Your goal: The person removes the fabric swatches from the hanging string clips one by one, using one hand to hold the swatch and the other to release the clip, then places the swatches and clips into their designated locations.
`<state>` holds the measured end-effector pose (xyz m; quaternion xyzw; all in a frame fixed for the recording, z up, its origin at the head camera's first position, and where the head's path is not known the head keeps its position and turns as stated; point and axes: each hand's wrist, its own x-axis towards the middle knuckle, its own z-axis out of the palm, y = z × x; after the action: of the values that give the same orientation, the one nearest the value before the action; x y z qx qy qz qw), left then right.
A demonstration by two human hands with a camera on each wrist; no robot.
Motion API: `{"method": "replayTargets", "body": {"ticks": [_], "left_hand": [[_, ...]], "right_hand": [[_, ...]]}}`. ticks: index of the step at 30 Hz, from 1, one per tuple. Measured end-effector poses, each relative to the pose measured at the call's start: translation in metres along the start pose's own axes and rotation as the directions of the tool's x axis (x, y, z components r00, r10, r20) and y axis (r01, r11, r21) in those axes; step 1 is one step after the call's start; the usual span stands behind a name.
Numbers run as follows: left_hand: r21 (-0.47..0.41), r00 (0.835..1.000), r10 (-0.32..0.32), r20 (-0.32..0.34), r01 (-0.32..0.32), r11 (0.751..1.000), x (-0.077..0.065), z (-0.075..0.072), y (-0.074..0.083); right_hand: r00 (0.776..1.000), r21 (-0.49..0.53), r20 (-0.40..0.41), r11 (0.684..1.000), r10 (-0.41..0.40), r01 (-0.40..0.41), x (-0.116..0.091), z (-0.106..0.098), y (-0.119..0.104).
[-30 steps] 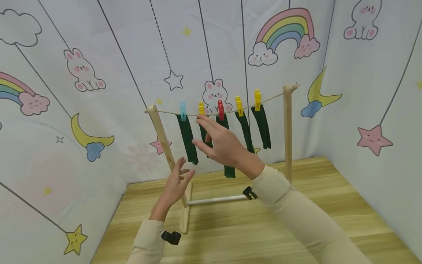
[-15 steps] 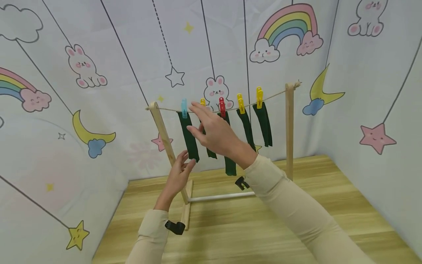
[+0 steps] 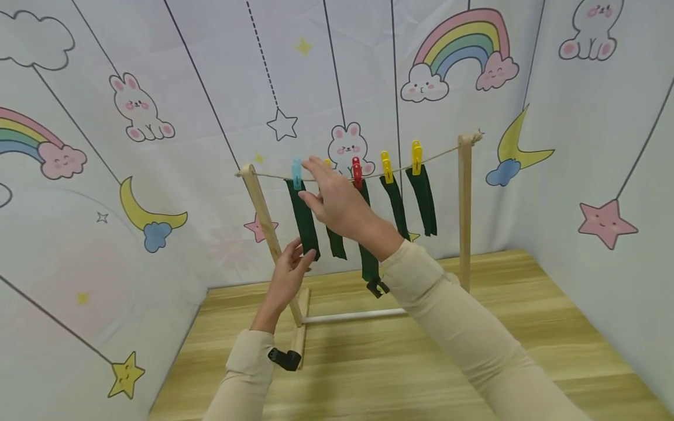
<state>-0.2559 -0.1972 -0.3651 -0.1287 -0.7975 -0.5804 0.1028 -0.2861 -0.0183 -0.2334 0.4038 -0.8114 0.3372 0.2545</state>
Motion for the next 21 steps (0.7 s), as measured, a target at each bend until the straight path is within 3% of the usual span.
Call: {"method": "replayTargets", "body": {"ticks": [8, 15, 21], "left_hand": [[-0.034, 1.0, 0.005, -0.012, -0.005, 0.999, 0.003, 0.002, 0.003], [-0.054, 0.998, 0.025, -0.053, -0.028, 0.998, 0.017, 0.002, -0.024], [-0.021, 0.993, 0.05, -0.109, -0.053, 0.998, 0.018, 0.003, -0.03]], "right_hand": [[1.0, 0.05, -0.003, 0.999, -0.007, 0.007, 0.014, 0.001, -0.003], [1.0, 0.035, 0.009, 0.999, 0.021, -0.022, 0.027, 0.004, -0.007], [0.997, 0.053, 0.019, 0.996, 0.074, -0.075, 0.031, 0.006, -0.006]]}}
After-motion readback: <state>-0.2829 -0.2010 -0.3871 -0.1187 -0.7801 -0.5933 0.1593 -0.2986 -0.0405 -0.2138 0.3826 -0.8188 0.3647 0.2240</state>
